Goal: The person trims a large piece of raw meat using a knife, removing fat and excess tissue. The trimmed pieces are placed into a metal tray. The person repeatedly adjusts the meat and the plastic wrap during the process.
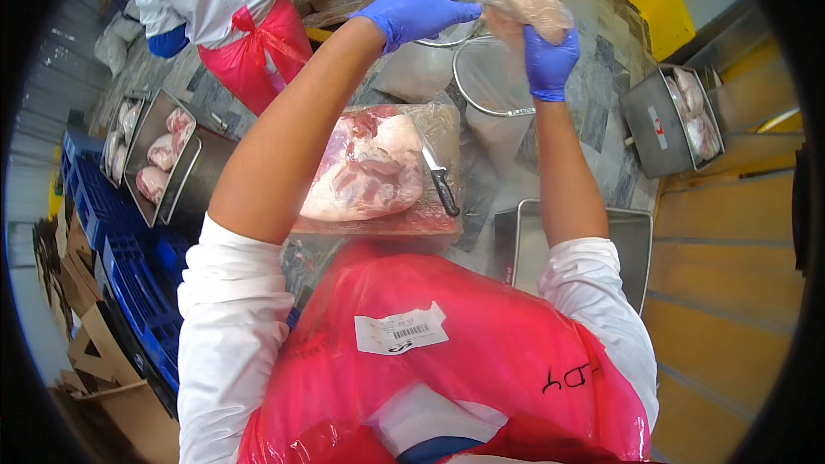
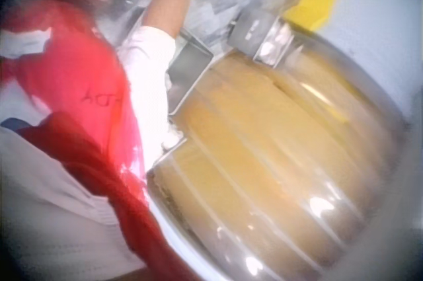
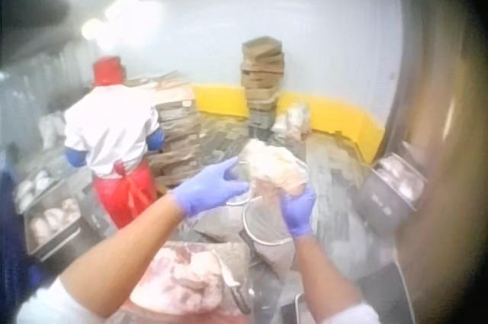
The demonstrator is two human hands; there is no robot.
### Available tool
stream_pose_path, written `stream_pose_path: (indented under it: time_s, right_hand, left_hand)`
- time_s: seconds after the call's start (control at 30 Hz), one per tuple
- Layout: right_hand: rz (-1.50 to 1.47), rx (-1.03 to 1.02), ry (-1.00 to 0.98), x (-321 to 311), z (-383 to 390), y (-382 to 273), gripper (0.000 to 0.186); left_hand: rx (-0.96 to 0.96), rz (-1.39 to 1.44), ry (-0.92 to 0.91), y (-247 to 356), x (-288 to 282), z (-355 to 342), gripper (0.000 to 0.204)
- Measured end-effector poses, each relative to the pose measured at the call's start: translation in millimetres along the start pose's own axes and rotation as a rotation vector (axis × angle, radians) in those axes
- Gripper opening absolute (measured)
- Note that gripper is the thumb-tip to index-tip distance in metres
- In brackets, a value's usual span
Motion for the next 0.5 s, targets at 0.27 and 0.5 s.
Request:
stream_pose_path:
  time_s: [0.27, 0.5]
  right_hand:
    - [0.832, 0.592, -0.358, -82, 123, 185, 0.072]
    - [-0.163, 1.086, -0.618, 69, 272, 68, 0.059]
  left_hand:
    - [-0.132, -0.110, 0.225, -188, -32, 126, 0.058]
    - [-1.126, 0.627, 0.751, -383, 58, 375, 0.047]
Point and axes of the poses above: each hand's wrist, its own z-axis away from the middle knuckle, its own x-axis out of the palm, y = z × x, the point moved 3 cm from there along -z, towards the middle knuckle, and after that the axes turned 10 degrees about -y, right-handed, at the moved point
